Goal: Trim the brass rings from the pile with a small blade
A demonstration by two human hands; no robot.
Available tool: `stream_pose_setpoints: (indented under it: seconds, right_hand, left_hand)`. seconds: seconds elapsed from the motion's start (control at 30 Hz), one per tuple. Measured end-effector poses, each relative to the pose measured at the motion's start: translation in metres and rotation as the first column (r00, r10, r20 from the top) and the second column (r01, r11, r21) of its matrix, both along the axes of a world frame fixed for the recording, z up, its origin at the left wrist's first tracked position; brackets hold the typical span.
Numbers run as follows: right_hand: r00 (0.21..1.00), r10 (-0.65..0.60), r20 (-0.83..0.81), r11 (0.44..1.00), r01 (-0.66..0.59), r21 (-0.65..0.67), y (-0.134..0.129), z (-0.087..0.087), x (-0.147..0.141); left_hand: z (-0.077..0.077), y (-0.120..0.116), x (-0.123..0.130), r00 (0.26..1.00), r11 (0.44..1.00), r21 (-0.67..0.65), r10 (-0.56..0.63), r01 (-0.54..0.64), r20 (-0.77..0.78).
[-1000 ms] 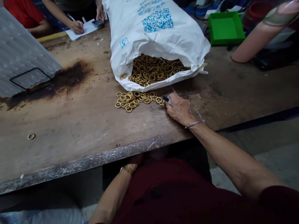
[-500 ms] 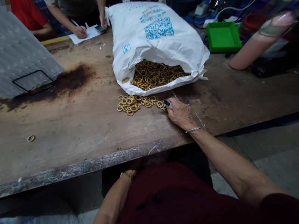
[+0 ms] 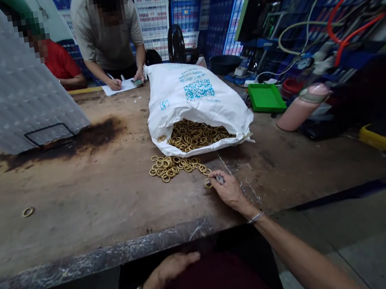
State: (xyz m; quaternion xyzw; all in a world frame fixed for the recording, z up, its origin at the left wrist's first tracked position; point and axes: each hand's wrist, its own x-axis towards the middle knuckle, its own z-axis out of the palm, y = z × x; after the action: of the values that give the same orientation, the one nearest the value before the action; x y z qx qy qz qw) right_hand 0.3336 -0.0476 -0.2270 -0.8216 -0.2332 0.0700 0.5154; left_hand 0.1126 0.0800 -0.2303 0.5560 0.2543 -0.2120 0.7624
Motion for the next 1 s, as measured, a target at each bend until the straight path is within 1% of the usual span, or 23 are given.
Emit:
stream_pose_setpoints:
  seconds: [0.03,0.07,0.1,0.13,0.17,0.2,0.23,0.27,0.3,0.33,0.37,0.4,0.43,0.5,0.63,0.73,0.83,1.0]
  right_hand:
    - [0.998,-0.007,-0.059,1.000,0.009,0.028,0.003,0.003,-0.003]
    - [0.994,-0.012,-0.105,0.998,0.018,0.055,0.006,0.006,-0.007]
    - [0.990,-0.012,-0.143,0.997,0.023,0.078,0.009,0.008,-0.010]
    - [0.983,-0.001,-0.181,0.995,0.019,0.097,0.012,0.011,-0.013]
    - [0.975,0.016,-0.222,0.994,0.009,0.113,0.016,0.013,-0.016]
    - [0.964,0.039,-0.264,0.992,-0.004,0.130,0.019,0.014,-0.018]
    - [0.950,0.063,-0.305,0.989,-0.019,0.144,0.022,0.015,-0.021]
    - [0.937,0.084,-0.340,0.987,-0.031,0.157,0.025,0.016,-0.024]
    - [0.924,0.103,-0.369,0.985,-0.044,0.166,0.027,0.016,-0.026]
    - [0.914,0.118,-0.389,0.984,-0.054,0.172,0.029,0.017,-0.028]
    - [0.905,0.131,-0.405,0.983,-0.065,0.174,0.030,0.018,-0.031]
    - [0.896,0.143,-0.420,0.982,-0.074,0.176,0.031,0.019,-0.033]
    - [0.885,0.153,-0.439,0.980,-0.080,0.180,0.031,0.021,-0.035]
    - [0.848,0.172,-0.501,0.977,-0.080,0.199,0.032,0.026,-0.039]
    - [0.724,0.208,-0.658,0.967,-0.054,0.247,0.032,0.033,-0.047]
    - [0.681,0.232,-0.695,0.959,-0.039,0.282,0.034,0.036,-0.051]
    - [0.651,0.261,-0.713,0.951,-0.046,0.306,0.036,0.037,-0.054]
    - [0.617,0.340,-0.710,0.929,-0.103,0.355,0.037,0.037,-0.054]
  left_hand:
    - [0.016,0.003,-0.001,0.990,0.989,0.047,-0.142,0.143,-0.024]
    - [0.034,0.006,-0.001,0.942,0.937,0.102,-0.336,0.334,0.002]
    - [0.052,0.008,-0.001,0.917,0.903,0.206,-0.394,0.377,0.052]
    - [0.068,0.008,0.000,0.894,0.875,0.292,-0.433,0.387,0.112]
    - [0.080,0.007,0.002,0.889,0.874,0.332,-0.426,0.355,0.170]
    - [0.088,0.005,0.006,0.901,0.899,0.339,-0.367,0.279,0.232]
    - [0.091,0.002,0.011,0.916,0.910,0.386,-0.278,0.154,0.289]
    - [0.090,-0.001,0.018,0.912,0.886,0.464,-0.203,0.017,0.355]
    - [0.085,-0.004,0.026,0.891,0.827,0.548,-0.151,-0.124,0.428]
    - [0.078,-0.005,0.034,0.864,0.763,0.604,-0.126,-0.231,0.488]
    - [0.071,-0.005,0.042,0.840,0.719,0.631,-0.122,-0.293,0.528]
    - [0.063,-0.005,0.050,0.824,0.698,0.639,-0.124,-0.323,0.553]
    - [0.057,-0.004,0.056,0.812,0.689,0.642,-0.133,-0.336,0.568]
    - [0.050,-0.002,0.065,0.800,0.683,0.644,-0.147,-0.343,0.582]
    - [0.046,-0.001,0.066,0.801,0.673,0.646,-0.132,-0.361,0.584]
    - [0.043,-0.003,0.063,0.817,0.682,0.641,-0.111,-0.352,0.566]
    - [0.038,-0.002,0.062,0.838,0.714,0.612,-0.065,-0.340,0.542]
    - [0.036,0.000,0.064,0.858,0.796,0.473,0.108,-0.377,0.502]
